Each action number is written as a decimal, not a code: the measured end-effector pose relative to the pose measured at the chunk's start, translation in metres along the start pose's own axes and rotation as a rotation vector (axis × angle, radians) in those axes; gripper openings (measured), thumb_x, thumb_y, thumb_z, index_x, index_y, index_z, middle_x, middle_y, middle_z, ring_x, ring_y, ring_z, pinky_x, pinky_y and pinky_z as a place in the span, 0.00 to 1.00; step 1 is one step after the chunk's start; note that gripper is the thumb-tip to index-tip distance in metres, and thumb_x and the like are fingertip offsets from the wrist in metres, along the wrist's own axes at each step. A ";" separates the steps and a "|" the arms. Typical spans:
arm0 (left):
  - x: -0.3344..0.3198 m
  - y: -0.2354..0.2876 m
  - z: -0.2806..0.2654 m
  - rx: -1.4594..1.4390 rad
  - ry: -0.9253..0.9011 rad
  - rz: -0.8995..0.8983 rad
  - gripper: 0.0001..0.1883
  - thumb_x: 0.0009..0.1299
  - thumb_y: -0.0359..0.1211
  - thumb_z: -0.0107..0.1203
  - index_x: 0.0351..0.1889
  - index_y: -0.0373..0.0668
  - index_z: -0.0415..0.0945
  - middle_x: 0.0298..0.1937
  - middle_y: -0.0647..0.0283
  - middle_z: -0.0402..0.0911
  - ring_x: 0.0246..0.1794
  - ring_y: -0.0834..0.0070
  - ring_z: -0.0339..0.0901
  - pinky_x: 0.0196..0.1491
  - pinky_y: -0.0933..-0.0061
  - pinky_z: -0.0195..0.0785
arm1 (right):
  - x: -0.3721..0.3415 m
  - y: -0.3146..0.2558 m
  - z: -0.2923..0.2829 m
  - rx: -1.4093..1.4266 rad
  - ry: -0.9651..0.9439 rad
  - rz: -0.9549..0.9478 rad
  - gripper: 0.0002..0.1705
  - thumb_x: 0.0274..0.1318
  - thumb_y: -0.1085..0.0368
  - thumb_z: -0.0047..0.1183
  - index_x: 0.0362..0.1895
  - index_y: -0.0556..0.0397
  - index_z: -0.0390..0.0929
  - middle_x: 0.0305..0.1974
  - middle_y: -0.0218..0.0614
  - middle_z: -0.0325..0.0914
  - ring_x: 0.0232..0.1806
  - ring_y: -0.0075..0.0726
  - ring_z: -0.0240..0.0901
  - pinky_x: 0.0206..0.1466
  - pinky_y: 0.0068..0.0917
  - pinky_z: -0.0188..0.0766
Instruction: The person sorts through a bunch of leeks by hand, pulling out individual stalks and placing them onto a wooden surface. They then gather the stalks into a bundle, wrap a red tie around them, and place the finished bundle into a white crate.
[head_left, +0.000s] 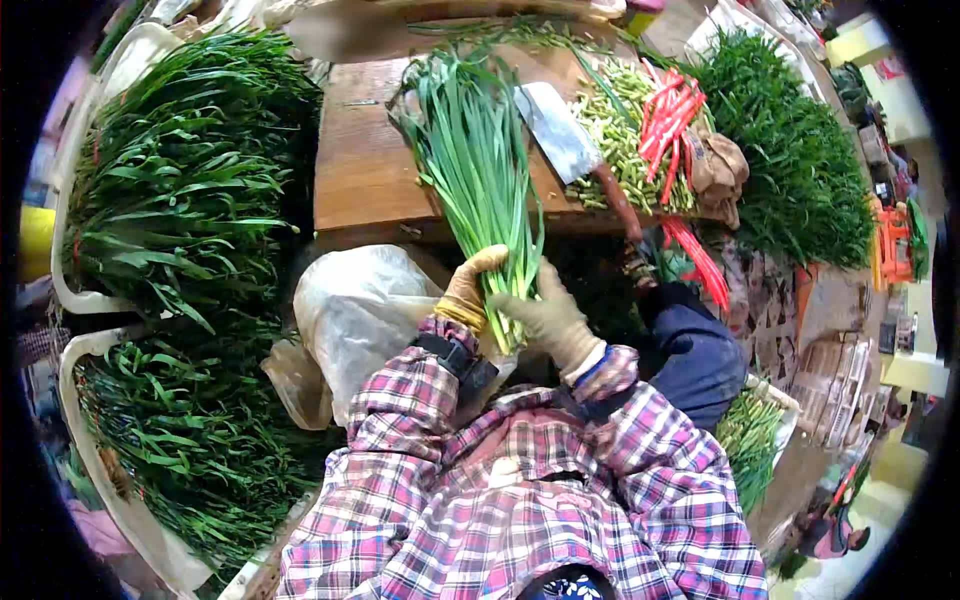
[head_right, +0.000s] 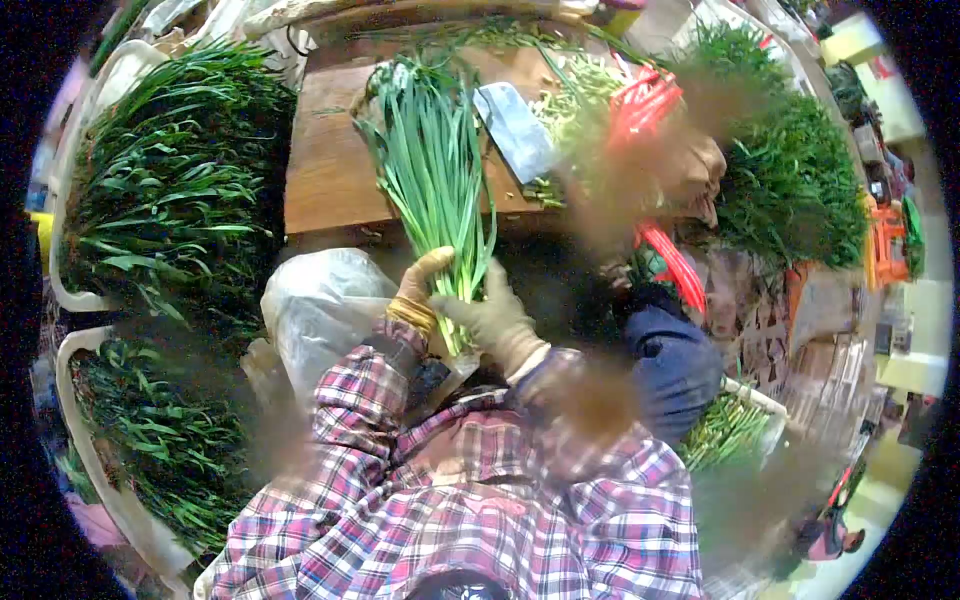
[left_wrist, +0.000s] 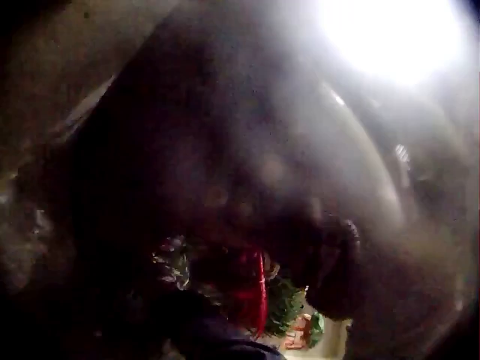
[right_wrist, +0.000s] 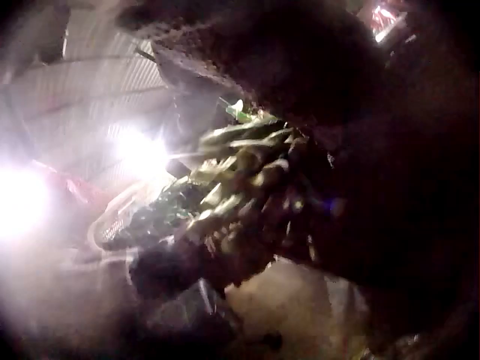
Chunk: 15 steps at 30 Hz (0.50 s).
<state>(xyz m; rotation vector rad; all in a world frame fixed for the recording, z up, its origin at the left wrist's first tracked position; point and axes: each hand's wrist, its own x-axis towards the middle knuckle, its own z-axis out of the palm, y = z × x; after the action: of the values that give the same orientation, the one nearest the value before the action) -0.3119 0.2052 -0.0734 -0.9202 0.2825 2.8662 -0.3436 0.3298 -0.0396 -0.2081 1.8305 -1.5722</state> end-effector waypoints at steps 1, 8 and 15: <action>0.007 -0.001 -0.004 0.001 -0.020 0.014 0.16 0.57 0.31 0.56 0.43 0.36 0.74 0.37 0.57 0.79 0.34 0.65 0.78 0.41 0.65 0.75 | -0.001 0.003 0.003 -0.129 -0.002 0.091 0.50 0.38 0.53 0.64 0.64 0.53 0.50 0.50 0.44 0.68 0.52 0.39 0.66 0.56 0.30 0.62; -0.014 -0.026 -0.003 0.263 0.173 0.196 0.22 0.61 0.43 0.59 0.50 0.43 0.70 0.42 0.60 0.77 0.41 0.68 0.76 0.46 0.65 0.71 | 0.004 -0.007 -0.005 -0.483 -0.172 0.274 0.53 0.31 0.50 0.61 0.63 0.53 0.49 0.48 0.50 0.71 0.51 0.49 0.70 0.54 0.34 0.65; -0.014 -0.025 0.000 0.124 -0.023 -0.099 0.22 0.65 0.39 0.53 0.55 0.40 0.67 0.53 0.54 0.72 0.55 0.64 0.69 0.60 0.63 0.60 | -0.004 -0.063 -0.004 -1.211 -0.238 0.185 0.44 0.37 0.43 0.52 0.55 0.59 0.56 0.38 0.50 0.75 0.39 0.52 0.76 0.40 0.45 0.73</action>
<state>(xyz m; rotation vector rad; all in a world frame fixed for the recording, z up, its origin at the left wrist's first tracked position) -0.2962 0.2293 -0.0685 -0.8533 0.3953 2.7328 -0.3630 0.3194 0.0193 -0.6962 2.2720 -0.1350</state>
